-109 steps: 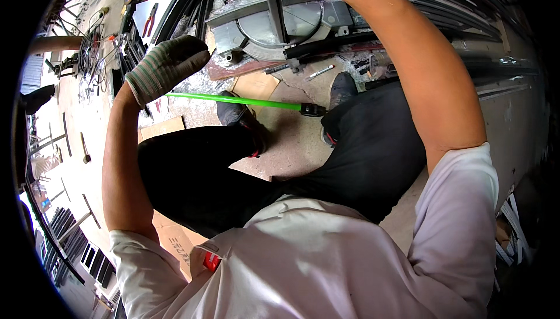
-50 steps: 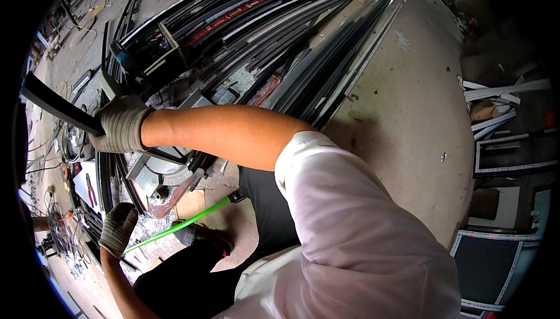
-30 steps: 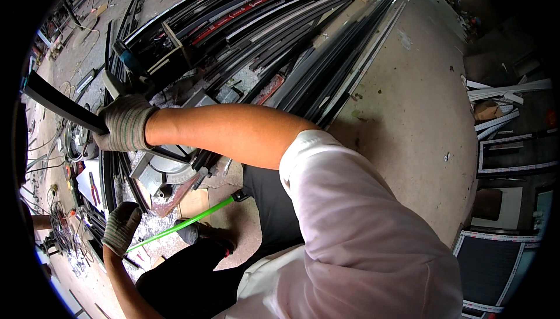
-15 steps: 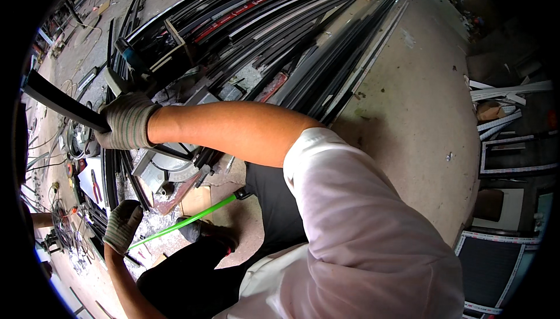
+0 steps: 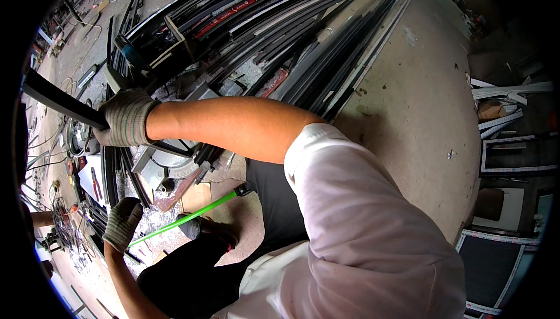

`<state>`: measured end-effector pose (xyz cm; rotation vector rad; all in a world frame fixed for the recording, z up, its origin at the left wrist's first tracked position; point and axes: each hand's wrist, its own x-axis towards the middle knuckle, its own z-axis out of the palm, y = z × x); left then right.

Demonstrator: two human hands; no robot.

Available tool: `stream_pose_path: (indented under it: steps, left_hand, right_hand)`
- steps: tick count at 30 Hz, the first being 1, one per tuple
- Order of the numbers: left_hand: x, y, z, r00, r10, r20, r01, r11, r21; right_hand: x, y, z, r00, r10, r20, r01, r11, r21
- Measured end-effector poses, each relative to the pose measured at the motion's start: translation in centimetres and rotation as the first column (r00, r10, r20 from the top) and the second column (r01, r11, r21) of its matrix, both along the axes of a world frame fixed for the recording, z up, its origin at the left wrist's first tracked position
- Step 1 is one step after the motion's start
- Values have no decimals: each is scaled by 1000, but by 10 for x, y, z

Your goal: The person measures a black metal profile with a tape measure, marks a cut line with a marker, and uses a miter saw to cut the profile. The person repeats the process for another profile, handling each piece individually and placing cut pieces aside.

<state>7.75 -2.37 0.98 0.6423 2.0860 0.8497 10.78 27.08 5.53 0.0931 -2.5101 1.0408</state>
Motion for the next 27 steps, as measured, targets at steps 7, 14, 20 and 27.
stream_pose_path:
  steps: [7, 14, 20, 27]
  left_hand:
    - [-1, -1, -3, 1000, 9, 0, -9, 1000, 0]
    - [0, -2, 1, 1000, 6, -7, -6, 1000, 0]
    - [0, 0, 0, 1000, -12, -15, 12, 1000, -6]
    - [1, 2, -2, 1000, -18, -10, 18, 1000, 6]
  right_hand:
    - [0, 1, 0, 1000, -6, 2, 6, 1000, 8]
    - [1, -2, 1, 1000, 8, -11, -8, 1000, -7]
    - [3, -1, 2, 1000, 2, -13, -2, 1000, -7]
    - [6, 1, -1, 999, -17, -27, 17, 1000, -2]
